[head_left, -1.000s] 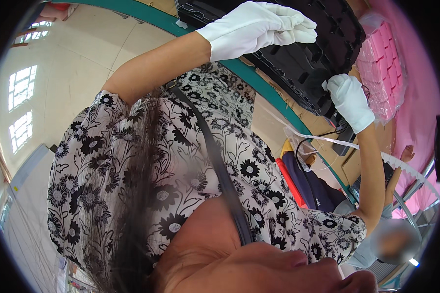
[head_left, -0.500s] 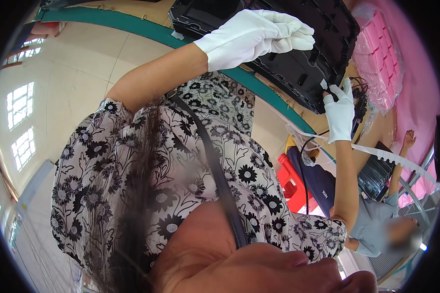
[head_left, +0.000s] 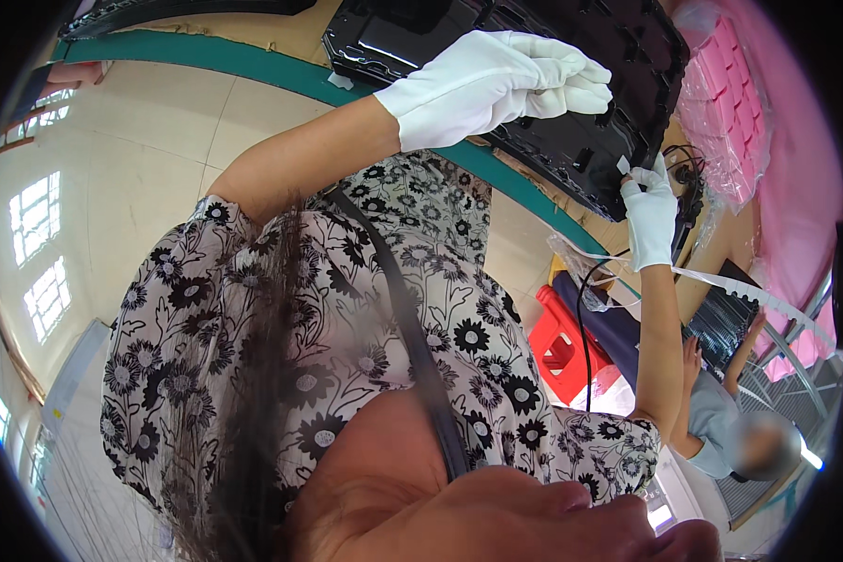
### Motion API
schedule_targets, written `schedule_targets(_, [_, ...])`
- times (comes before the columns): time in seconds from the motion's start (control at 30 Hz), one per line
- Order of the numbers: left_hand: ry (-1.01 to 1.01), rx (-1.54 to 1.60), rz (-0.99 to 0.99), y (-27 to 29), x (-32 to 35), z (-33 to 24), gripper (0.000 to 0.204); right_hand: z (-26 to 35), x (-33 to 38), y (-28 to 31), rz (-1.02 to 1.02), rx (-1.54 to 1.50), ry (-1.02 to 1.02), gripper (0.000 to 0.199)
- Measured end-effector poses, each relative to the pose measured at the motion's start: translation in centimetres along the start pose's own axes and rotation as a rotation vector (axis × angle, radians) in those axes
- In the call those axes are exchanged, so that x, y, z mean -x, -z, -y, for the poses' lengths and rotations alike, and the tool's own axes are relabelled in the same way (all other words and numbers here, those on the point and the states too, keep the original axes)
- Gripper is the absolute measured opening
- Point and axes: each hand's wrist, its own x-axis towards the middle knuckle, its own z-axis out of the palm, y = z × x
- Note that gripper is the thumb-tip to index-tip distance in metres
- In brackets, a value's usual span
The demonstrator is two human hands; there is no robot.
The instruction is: Packing pink foam protective inserts into black plastic trays on a factory assembly line.
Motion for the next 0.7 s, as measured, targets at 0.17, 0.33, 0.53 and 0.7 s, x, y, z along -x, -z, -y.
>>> schedule_targets(0.17, [0.028, -0.073, -0.036, -0.4, 0.2, -0.2, 0.03, -0.8, -0.3, -0.5, -0.005, -0.104, -0.007, 0.02])
schedule_targets(0.33, [0.012, -0.03, 0.012, -0.1, 0.1, -0.1, 0.03, -1.7, -0.3, -0.9, -0.034, -0.207, -0.021, 0.02])
schedule_targets(0.53, [-0.004, -0.005, 0.037, 0.2, 0.0, -0.1, 0.031, -1.3, -0.2, -0.8, -0.04, -0.241, -0.026, 0.02])
schedule_targets(0.7, [-0.015, -0.011, 0.022, 0.4, 0.0, -0.2, 0.031, -0.5, -0.1, -0.4, -0.05, -0.046, 0.096, 0.018])
